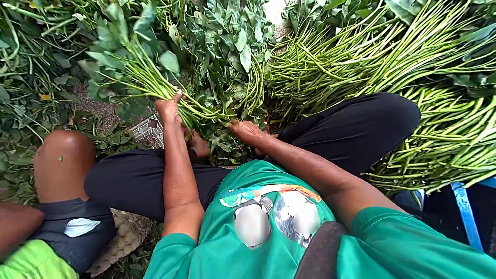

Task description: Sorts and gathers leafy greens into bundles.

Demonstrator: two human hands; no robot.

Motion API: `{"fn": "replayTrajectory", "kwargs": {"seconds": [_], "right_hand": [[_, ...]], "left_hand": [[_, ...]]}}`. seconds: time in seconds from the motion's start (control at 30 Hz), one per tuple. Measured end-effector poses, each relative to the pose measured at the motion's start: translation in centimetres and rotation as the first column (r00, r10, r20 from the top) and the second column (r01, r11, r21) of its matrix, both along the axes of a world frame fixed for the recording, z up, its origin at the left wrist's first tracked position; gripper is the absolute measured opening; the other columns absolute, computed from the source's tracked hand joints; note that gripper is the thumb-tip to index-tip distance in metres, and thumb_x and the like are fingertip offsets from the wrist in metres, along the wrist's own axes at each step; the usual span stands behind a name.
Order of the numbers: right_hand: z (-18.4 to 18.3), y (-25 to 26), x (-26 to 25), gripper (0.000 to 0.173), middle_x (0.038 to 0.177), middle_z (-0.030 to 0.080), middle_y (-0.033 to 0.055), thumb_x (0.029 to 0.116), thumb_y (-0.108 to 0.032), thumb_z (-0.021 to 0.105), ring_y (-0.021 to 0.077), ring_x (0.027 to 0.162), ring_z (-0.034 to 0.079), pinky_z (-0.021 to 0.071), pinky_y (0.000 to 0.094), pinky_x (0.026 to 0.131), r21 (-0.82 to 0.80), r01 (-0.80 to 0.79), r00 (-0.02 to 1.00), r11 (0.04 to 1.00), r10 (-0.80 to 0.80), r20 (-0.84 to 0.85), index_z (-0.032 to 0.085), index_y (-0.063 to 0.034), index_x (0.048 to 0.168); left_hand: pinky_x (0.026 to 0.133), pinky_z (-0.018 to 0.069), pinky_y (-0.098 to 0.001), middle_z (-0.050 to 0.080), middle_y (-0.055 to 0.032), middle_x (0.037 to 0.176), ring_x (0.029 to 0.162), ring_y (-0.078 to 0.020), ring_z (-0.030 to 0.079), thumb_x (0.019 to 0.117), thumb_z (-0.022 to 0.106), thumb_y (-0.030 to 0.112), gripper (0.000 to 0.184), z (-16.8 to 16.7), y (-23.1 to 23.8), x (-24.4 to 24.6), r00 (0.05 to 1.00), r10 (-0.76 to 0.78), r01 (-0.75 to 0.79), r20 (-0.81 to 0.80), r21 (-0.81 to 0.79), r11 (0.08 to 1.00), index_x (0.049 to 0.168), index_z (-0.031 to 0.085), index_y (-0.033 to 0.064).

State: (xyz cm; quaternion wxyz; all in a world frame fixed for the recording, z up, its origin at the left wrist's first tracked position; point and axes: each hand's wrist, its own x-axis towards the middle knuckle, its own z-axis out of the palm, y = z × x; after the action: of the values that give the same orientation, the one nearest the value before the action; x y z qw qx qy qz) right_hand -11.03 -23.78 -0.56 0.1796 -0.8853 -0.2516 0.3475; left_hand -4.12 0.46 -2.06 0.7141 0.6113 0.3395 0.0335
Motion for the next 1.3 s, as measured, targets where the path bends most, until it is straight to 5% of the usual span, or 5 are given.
{"fn": "replayTrajectory", "kwargs": {"seconds": [0.1,0.43,0.87,1.07,1.3], "right_hand": [[0.8,-0.9,0.1,0.021,0.124,0.064,0.0305,0.0991,0.001,0.056,0.0528,0.111,0.064,0.0498,0.0716,0.087,-0.254,-0.057,0.979,0.966,0.004,-0.204,0.068,0.0069,0.115],[-0.4,2.6,5.4,0.034,0.109,0.07,0.0226,0.1065,-0.027,0.058,0.0347,0.105,0.067,0.0499,0.0561,0.098,0.417,0.213,0.955,0.883,-0.099,-0.279,0.069,0.0024,0.119],[0.7,2.9,1.8,0.039,0.085,0.07,0.0201,0.108,-0.032,0.051,0.036,0.084,0.072,0.0504,0.0551,0.084,0.358,0.078,0.888,0.93,-0.228,0.399,0.066,0.0029,0.096],[1.5,0.5,-0.6,0.058,0.077,0.071,0.0218,0.109,-0.045,0.045,0.0397,0.079,0.072,0.0506,0.0578,0.092,0.198,0.11,0.937,0.974,-0.169,0.307,0.068,0.0051,0.09],[1.0,0.3,-0.7,0.045,0.116,0.07,0.0254,0.1117,-0.034,0.042,0.0442,0.116,0.065,0.0418,0.0661,0.103,0.079,0.016,1.0,0.997,-0.015,-0.009,0.067,0.0031,0.118]], "left_hand": [[0.072,0.0628,-0.0327,0.071,-0.0089,0.095,0.075,-0.0167,0.071,0.0886,0.072,-0.006,0.036,1.0,0.6,0.0,1.0,-0.015,0.015,0.023,-0.008,1.0,0.121,0.057,-0.0023],[0.075,0.0618,-0.0301,0.074,-0.0055,0.096,0.082,-0.0141,0.072,0.0934,0.067,-0.003,0.024,3.0,0.7,-0.6,0.93,-0.357,0.365,0.085,-0.097,0.926,0.117,0.064,0.0009],[0.068,0.0614,-0.0337,0.07,-0.0108,0.094,0.073,-0.0182,0.069,0.0927,0.067,-0.006,0.027,3.6,-0.3,-1.0,0.992,0.119,-0.107,0.053,-0.183,0.977,0.117,0.059,0.0001],[0.076,0.0629,-0.0382,0.069,-0.0107,0.098,0.082,-0.0204,0.071,0.0942,0.066,-0.004,0.03,3.6,2.5,-1.0,0.975,0.146,-0.135,0.166,-0.079,0.988,0.122,0.055,0.0002],[0.078,0.0626,-0.0364,0.07,-0.0088,0.1,0.085,-0.0184,0.071,0.094,0.067,-0.003,0.031,4.1,1.6,-1.0,0.985,-0.016,0.02,0.174,-0.019,1.0,0.123,0.058,0.0007]]}}
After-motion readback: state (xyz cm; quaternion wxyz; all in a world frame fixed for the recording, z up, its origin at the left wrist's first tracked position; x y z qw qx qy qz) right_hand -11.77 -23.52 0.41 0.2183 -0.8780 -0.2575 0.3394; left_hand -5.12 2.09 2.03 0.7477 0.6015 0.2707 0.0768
